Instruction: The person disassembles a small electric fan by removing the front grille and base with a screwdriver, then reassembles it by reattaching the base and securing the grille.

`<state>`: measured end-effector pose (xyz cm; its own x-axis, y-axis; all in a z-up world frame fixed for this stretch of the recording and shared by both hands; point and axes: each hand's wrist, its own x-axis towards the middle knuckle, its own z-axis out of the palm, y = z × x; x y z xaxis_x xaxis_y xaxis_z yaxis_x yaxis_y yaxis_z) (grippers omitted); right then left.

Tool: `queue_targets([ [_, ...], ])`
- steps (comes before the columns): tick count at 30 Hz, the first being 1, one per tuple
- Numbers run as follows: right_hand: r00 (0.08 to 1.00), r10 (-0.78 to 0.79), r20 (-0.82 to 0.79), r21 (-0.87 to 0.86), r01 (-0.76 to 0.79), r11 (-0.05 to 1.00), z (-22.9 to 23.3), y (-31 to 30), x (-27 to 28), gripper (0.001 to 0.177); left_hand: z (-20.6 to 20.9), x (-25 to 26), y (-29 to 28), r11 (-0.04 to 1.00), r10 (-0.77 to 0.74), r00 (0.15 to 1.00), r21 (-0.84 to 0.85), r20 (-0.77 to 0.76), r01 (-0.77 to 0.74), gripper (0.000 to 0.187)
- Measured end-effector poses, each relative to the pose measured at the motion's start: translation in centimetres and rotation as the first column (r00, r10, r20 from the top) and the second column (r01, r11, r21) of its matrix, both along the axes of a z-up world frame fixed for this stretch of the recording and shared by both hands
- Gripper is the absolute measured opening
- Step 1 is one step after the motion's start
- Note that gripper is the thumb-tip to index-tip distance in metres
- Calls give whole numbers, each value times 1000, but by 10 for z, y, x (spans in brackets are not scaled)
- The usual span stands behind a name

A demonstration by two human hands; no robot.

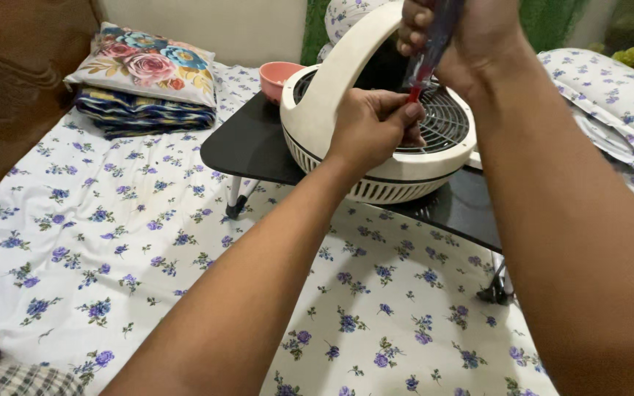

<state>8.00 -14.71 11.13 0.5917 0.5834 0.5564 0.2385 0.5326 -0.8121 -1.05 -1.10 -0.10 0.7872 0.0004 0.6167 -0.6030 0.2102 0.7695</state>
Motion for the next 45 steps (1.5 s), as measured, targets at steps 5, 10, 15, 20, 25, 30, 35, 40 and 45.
queue_targets([
  [5, 957, 288, 43, -135, -280, 951, 8, -6, -8, 49, 5, 0, 4, 999, -16, 998, 45, -54, 19, 18],
  [10, 986, -3, 169, -22, 7, 1000, -10, -2, -18, 53, 2, 2, 8, 993, -38, 997, 108, -71, 45, 20],
  [15, 975, -183, 124, 81, 174, 981, -18, -1, -17, 48, -3, 5, 8, 975, -213, 971, 32, -112, 218, 25],
  [20, 914, -402, -43, 167, 404, 900, -19, 15, -14, 44, -9, 6, 10, 978, -209, 978, 25, 9, 209, 23],
  [25, 777, -626, -66, 206, 624, 753, -12, 38, -25, 40, -5, 0, 10, 991, -135, 991, -15, 19, 135, 25],
  [30, 712, -700, -51, 269, 685, 677, -3, 35, -48, 42, 13, -24, 18, 984, 174, 973, 2, 154, -177, 28],
  [35, 741, -643, -192, 240, 671, 702, 17, -12, -59, 46, 29, -33, 39, 594, 754, 586, 71, 297, -801, 45],
  [40, 795, -565, -220, 488, 591, 642, 49, -90, -75, 50, 28, -27, 53, 500, 747, 582, 304, 323, -811, 66],
  [45, 717, -676, -171, 416, 675, 610, 64, -117, -104, 44, 29, -22, 57, 504, 754, 611, 383, 242, -774, 50],
])
